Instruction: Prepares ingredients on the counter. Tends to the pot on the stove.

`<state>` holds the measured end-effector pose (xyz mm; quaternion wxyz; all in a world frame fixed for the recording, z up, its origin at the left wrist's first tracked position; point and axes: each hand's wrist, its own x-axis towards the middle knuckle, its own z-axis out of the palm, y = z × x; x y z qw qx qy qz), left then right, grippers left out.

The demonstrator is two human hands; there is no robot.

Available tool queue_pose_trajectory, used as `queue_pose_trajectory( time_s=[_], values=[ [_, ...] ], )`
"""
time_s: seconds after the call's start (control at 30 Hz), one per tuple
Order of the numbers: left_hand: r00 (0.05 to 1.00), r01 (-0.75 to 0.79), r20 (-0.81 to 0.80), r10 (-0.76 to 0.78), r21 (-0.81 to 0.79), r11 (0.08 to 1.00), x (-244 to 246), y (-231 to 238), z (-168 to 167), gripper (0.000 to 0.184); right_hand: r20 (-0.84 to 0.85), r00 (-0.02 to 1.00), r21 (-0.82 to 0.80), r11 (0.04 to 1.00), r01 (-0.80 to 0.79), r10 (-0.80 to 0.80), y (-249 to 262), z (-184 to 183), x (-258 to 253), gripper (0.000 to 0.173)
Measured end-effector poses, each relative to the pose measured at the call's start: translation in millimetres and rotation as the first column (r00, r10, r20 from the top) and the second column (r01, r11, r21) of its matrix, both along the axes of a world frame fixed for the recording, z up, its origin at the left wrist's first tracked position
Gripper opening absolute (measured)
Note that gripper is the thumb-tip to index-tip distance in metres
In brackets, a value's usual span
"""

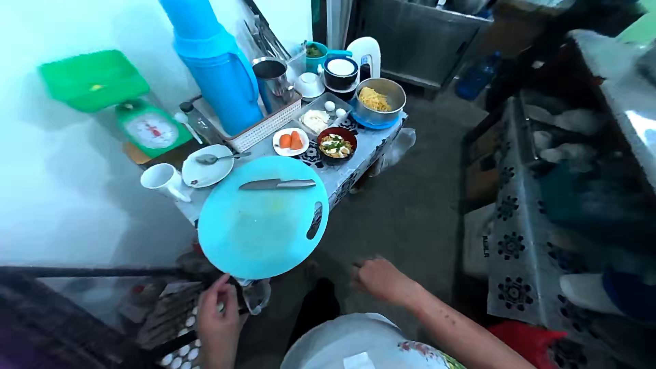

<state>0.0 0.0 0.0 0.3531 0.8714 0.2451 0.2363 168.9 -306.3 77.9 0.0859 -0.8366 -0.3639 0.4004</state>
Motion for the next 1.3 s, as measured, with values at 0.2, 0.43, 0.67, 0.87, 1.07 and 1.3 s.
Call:
queue_pose_trajectory(
  time_s=[0.2,0.43,0.67,0.87,1.07,1.3],
  values=[
    [0.988,-0.002,0.149,0.027,-0.165,0.986,131,8,22,0.038,0.040,0.999,0.056,0.998,-0.004,0.002,15,8,100,0.036],
    [0.992,0.109,0.077,-0.104,-0.053,0.993,257,-1,17,0.039,0.169,0.983,0.101,0.994,0.049,-0.066,13,41,225,0.034],
    [0.999,0.037,0.011,-0.036,-0.038,0.999,305,-4,26,0.044,0.469,0.806,0.332,0.918,0.216,-0.360,-36,50,368,0.026],
    [0.965,-0.224,-0.118,0.235,0.099,0.969,326,-49,29,0.061,0.543,0.753,0.384,0.907,0.170,-0.371,-64,50,514,0.024],
    [0.892,-0.375,-0.237,0.385,0.088,0.923,371,-124,37,0.072,0.479,0.840,0.453,0.891,0.011,-0.254,-41,38,602,0.025],
    [0.822,-0.465,-0.329,0.465,0.085,0.881,384,-157,52,0.067,0.404,0.883,0.509,0.861,0.000,-0.239,-1,38,686,0.028]
  ],
)
